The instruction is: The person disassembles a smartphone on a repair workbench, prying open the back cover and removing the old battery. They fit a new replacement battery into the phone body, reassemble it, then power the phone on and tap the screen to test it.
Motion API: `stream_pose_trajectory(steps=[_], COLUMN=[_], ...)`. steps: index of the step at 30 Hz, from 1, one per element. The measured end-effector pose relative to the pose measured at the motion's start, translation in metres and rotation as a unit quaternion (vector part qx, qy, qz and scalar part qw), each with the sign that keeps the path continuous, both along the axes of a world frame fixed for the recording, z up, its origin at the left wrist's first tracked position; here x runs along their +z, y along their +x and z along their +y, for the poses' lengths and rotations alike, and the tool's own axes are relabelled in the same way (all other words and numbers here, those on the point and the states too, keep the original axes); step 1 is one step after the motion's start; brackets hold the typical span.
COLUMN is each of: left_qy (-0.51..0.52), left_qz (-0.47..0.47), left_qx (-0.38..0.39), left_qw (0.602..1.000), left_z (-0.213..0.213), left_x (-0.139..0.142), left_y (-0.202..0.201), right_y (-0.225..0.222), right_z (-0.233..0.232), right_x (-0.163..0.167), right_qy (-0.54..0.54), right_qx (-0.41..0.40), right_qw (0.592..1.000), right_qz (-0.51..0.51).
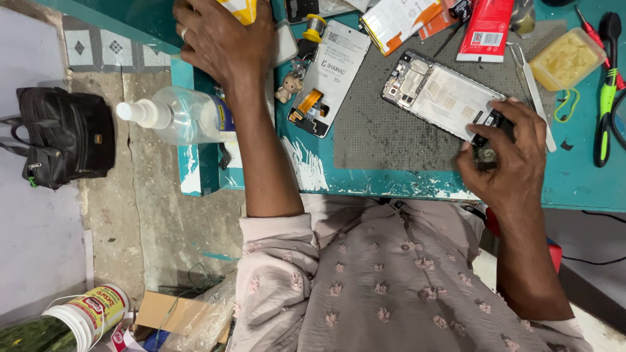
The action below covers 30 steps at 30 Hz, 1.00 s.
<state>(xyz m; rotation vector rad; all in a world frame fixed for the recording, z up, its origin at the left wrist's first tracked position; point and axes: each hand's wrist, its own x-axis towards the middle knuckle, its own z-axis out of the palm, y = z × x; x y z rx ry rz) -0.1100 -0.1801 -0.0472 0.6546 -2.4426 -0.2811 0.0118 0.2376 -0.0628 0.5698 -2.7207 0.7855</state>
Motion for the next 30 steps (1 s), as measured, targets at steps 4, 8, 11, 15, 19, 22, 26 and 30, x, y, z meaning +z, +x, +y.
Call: stream_pose_trajectory(steps=[4,8,11,15,19,22,26,30], left_qy=[0.004,0.051,0.116,0.104,0.342,0.434,0.459,0.252], left_qz=[-0.015,0.0,0.044,0.147,0.161,0.125,0.02,-0.102], left_qx=[0.002,0.002,-0.023,-0.124,-0.233,-0.343,-0.466,-0.563], left_qw=[1.0,0.999,0.992,0.976,0.896,0.823,0.756,0.78], left_z=[-0.002,0.002,0.006,0.015,0.04,0.063,0.089,0.094], left_x=[0.0,-0.001,-0.002,-0.003,0.004,0.017,0.042,0.07], left_y=[-0.003,-0.001,0.006,0.024,0.06,0.088,0.115,0.129], right_y=[-0.001,-0.002,-0.001,0.0,0.005,0.002,-0.019,-0.029], right_z=[-0.002,-0.002,-0.001,0.0,-0.005,-0.016,-0.02,-0.022], right_x=[0.002,0.0,-0.001,0.0,0.011,0.022,0.037,0.034], right_qy=[-0.005,0.0,-0.008,-0.006,-0.099,-0.387,-0.592,-0.638], right_qx=[0.007,0.002,-0.001,0.0,-0.017,0.014,0.156,0.162], right_qw=[1.0,1.0,1.0,1.0,0.994,0.918,0.699,0.608], right_qz=[0.007,0.01,0.009,0.017,0.028,-0.082,-0.37,-0.444])
